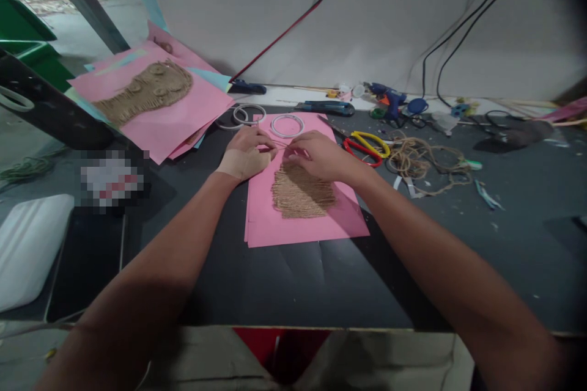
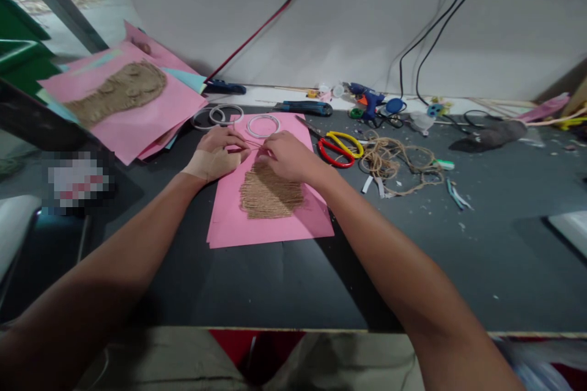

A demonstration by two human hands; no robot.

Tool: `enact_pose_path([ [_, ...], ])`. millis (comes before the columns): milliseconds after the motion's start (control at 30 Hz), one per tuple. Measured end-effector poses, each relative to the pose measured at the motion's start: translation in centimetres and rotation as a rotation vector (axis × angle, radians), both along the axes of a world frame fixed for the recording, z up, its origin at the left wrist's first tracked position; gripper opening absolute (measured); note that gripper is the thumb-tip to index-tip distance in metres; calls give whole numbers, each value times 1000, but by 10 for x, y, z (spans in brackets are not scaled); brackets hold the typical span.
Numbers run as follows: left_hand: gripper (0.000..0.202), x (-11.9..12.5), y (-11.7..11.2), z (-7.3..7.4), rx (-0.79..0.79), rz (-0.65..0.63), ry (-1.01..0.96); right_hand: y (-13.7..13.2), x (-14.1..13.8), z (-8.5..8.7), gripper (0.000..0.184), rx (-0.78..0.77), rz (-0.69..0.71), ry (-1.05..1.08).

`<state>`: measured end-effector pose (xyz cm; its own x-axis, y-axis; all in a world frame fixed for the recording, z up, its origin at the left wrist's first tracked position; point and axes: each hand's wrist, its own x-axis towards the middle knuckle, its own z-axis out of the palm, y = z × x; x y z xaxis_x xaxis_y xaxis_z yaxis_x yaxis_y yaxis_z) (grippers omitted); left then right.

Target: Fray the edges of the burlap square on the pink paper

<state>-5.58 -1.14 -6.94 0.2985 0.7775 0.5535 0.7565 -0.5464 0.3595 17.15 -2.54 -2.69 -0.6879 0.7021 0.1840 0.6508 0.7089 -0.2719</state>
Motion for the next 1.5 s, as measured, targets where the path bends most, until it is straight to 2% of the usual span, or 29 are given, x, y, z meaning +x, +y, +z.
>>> enact_pose_path([
  [200, 1, -4, 2, 0, -46, 13, -2, 7, 22, 17, 18, -92, -244, 103],
  [300, 1, -5, 3, 1, -69, 41, 11, 9, 27, 14, 8, -160, -357, 247],
  [367, 2, -5, 3, 1, -61, 34, 3, 9, 27, 8, 13, -186, -388, 339],
  [467, 3, -4, 3, 1, -35, -11, -27, 11, 27, -1, 26, -212, -347, 377],
  [700, 6, -3, 0, 5, -41, -94, -44, 16, 30, -3, 15, -293, -180, 371],
  [1033, 7, -2, -2, 6, -58, -125, -32, 9, 24, -2, 18, -333, -182, 325],
  [1233, 9, -1, -2, 4, -34, -157, -35, 6, 19, -1, 13, -264, -181, 264],
  [1500, 11, 2, -6, 10, -103, -113, -14, 3, 16, 3, 12, -239, -213, 194],
])
